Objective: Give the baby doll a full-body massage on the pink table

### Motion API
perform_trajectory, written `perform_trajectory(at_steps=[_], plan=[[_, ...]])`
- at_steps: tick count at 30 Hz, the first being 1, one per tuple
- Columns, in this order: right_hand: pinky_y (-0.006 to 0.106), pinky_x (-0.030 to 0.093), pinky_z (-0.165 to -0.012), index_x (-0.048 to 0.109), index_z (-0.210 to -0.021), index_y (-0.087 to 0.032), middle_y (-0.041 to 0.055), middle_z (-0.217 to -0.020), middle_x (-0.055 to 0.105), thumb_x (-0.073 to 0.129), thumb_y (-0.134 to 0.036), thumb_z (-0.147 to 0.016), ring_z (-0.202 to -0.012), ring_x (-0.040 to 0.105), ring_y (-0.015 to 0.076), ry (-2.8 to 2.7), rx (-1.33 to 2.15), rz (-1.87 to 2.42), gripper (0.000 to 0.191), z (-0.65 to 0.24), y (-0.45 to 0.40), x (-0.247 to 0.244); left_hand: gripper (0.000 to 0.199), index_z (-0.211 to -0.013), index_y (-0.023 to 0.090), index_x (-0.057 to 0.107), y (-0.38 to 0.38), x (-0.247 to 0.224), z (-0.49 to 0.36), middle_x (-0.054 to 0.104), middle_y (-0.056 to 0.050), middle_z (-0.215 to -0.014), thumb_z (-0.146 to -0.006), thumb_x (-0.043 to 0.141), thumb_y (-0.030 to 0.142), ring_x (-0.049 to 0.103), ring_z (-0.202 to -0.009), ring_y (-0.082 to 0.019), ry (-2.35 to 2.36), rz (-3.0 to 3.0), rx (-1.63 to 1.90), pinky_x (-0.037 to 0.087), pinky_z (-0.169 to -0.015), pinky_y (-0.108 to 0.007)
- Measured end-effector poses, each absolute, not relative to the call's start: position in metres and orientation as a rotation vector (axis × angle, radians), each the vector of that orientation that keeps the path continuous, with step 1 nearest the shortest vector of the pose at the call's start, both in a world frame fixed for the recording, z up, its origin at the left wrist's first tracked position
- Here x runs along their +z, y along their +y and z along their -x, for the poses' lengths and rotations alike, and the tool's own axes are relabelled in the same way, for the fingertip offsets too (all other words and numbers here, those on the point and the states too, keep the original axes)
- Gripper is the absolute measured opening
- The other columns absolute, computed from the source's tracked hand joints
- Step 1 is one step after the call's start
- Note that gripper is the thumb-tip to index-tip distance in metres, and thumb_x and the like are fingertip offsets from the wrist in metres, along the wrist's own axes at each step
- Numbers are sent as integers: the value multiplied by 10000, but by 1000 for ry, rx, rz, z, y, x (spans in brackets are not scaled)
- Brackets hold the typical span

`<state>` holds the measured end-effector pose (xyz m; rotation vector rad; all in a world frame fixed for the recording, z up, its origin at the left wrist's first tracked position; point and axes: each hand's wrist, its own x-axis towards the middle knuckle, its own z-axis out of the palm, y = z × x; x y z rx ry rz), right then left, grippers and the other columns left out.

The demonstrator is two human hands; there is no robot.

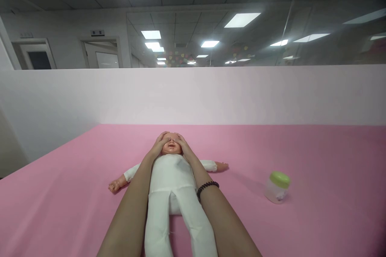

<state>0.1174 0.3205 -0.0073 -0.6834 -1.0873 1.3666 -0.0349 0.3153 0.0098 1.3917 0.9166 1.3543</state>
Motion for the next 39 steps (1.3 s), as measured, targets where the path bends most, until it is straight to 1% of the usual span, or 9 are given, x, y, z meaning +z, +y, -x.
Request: perform_trajectory(at_steps=[3,7,12,18,21,24,29,34,39], plan=[[350,479,-985,611,-1186,-273,29,-1215,648,761,-367,-656,-1142,599,240,-1075,1360,687,558,-117,319,-6,530,-1239,224,581,317,9,34,593,-108,-1306,-750,703,389,571,-1203,-280,916,-1391,1355,456,-1032,-388],[343,465,-1001,633,-1131,-262,25,-1190,660,746,-370,-642,-1156,589,240,-1029,1382,674,513,-115,319,-4,475,-1217,212,588,325,6,33,593,-105,-1306,-769,634,363,557,-1217,-271,916,-1382,1382,446,-1036,-374],[370,483,-975,625,-1086,-262,18,-1098,686,721,-358,-614,-1104,615,254,-970,1417,669,492,-113,320,-2,437,-1201,219,589,328,5,32,622,-87,-1253,-787,574,360,589,-1152,-258,898,-1372,1380,481,-983,-364],[355,485,-980,617,-1144,-269,26,-1172,665,771,-415,-646,-1116,615,243,-1004,1423,656,541,-115,315,-1,506,-1228,218,591,323,4,35,609,-99,-1286,-763,686,395,579,-1181,-261,892,-1386,1384,458,-1024,-366],[356,487,-980,611,-1180,-274,34,-1216,650,787,-403,-650,-1118,617,244,-1053,1399,687,573,-116,313,-1,541,-1247,227,589,321,4,36,611,-104,-1285,-754,720,407,585,-1179,-264,900,-1384,1377,459,-1028,-374],[354,487,-981,618,-1183,-284,31,-1238,640,783,-401,-660,-1139,609,243,-1074,1374,707,560,-117,313,-1,536,-1252,234,589,320,5,36,609,-103,-1286,-762,715,408,586,-1181,-263,909,-1377,1371,457,-1030,-376],[348,477,-995,636,-1138,-276,20,-1192,660,751,-424,-678,-1143,607,238,-1040,1377,683,496,-115,316,-2,504,-1240,219,581,321,8,34,606,-107,-1291,-777,664,400,582,-1182,-269,918,-1363,1370,454,-1028,-384],[355,483,-996,644,-1086,-284,6,-1165,674,707,-415,-670,-1166,593,243,-987,1376,672,441,-113,321,-4,430,-1187,222,594,325,7,32,608,-85,-1295,-805,596,420,563,-1210,-264,898,-1353,1394,461,-1014,-355],[350,467,-1016,652,-1099,-278,11,-1197,661,750,-403,-657,-1171,587,237,-1027,1366,664,469,-115,321,-5,493,-1219,214,586,324,5,34,629,-94,-1247,-777,657,422,584,-1175,-267,880,-1374,1382,462,-1018,-378]])
